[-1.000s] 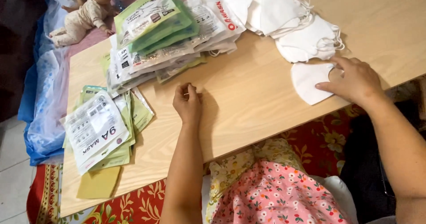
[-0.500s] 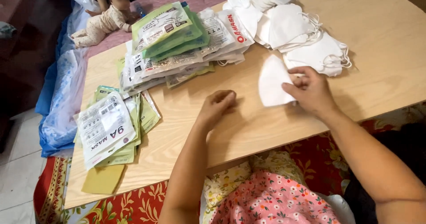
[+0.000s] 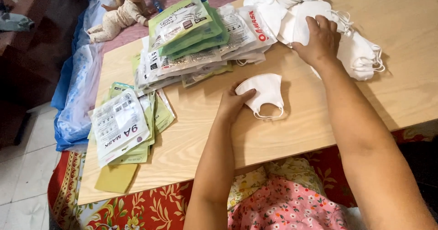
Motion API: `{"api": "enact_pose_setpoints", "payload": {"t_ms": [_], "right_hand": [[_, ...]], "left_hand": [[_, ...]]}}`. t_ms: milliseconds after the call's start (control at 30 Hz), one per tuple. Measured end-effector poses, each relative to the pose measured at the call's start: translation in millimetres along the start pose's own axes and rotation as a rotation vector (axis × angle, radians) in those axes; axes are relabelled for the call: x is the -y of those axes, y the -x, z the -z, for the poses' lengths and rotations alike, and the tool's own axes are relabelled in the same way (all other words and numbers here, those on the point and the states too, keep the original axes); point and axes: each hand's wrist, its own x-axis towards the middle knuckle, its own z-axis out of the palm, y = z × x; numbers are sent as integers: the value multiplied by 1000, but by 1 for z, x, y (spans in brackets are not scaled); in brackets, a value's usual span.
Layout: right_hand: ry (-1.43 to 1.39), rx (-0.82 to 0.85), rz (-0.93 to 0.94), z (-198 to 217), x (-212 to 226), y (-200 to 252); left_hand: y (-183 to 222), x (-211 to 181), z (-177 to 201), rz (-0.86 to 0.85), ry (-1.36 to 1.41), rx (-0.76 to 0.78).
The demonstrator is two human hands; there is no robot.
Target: Packaging white face masks into plastic bags at a low table
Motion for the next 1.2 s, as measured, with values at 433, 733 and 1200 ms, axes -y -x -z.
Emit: {"api": "enact_pose_setpoints", "payload": {"t_ms": [433, 733, 1200], "right_hand": [[188, 60, 129, -2, 33, 34], [-207, 70, 50, 9, 24, 44], [-261, -401, 127, -13, -2, 50]], "left_hand": [[-14, 25, 5, -401, -477, -253], [-26, 41, 13, -374, -217, -350], [-23, 24, 15, -289, -303, -312]]}}
